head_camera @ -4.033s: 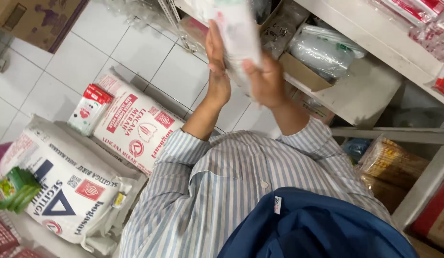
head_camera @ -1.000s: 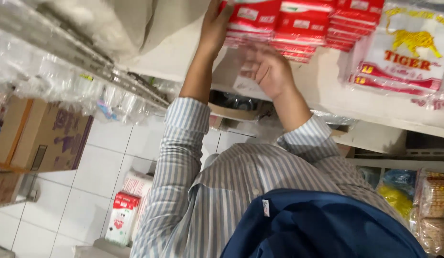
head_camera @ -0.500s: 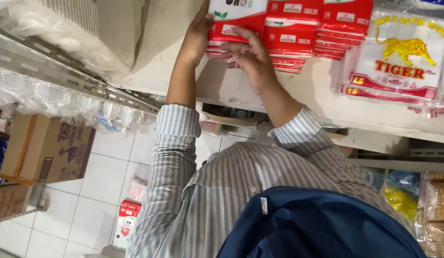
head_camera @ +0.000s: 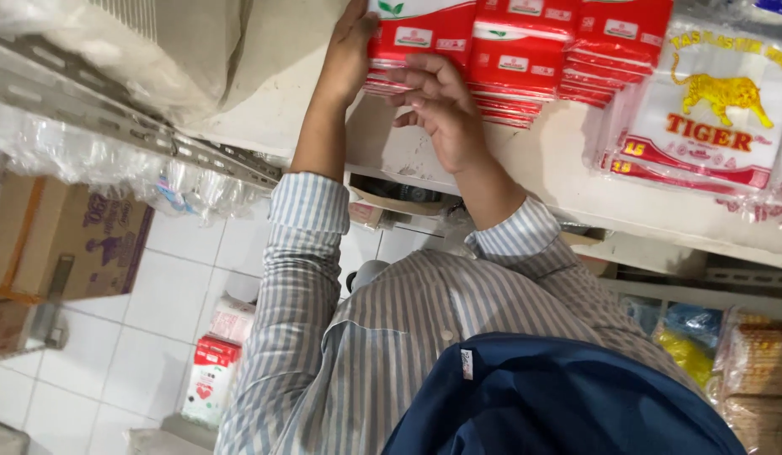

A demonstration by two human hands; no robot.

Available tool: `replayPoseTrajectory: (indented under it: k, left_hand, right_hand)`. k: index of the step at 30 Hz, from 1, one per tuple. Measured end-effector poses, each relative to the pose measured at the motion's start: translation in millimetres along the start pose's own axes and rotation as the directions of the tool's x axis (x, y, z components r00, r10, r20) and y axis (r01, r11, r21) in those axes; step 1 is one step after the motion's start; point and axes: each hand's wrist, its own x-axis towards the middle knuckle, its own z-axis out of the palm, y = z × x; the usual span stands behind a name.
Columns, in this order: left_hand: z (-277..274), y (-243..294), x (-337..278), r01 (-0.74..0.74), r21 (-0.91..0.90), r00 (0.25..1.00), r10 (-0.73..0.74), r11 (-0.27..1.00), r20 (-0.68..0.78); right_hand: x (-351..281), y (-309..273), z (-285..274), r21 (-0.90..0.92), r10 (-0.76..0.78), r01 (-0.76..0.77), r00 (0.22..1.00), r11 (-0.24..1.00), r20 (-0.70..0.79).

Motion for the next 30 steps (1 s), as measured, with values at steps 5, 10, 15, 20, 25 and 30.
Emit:
replayPoseTrajectory:
  k: [5,10,15,20,25,30]
  left_hand:
    - [-8,-53,18,0.123,0.321,0.992,-0.111,0.939,-0.057]
    - [13,-14,-40,-0.063,0.399,0.977,0.138,0.915,-0.162]
    - [-18,47,-218,-0.26,0.361,0.948,0.308,0.896,-0.08]
    - [-66,65,-397,0.02,0.21,0.872,0.086,0.978,-0.482]
    - [-60,82,-595,0.126,0.148,0.566,0.051,0.981,-0.823]
    - [-21,95,-757,0.197,0.161,0.138,0.135,0.967,-0.981]
  right_hand:
    - [-14,15,-8,-0.013,0.024,-0.024,1.0,1.0,0.019]
    - [-41,28,10,-0.135,0.06,-0.055,0.998,0.989,0.034]
    - [-68,62,51,-0.195,0.207,-0.155,0.935,0.969,0.286]
    - [-87,119,127,-0.259,0.384,-0.293,0.801,0.92,0.459]
    - [-150,180,220,-0.372,0.525,-0.373,0.535,0.85,0.662]
    - [-218,243,293,-0.474,0.555,-0.337,0.207,0.813,0.806]
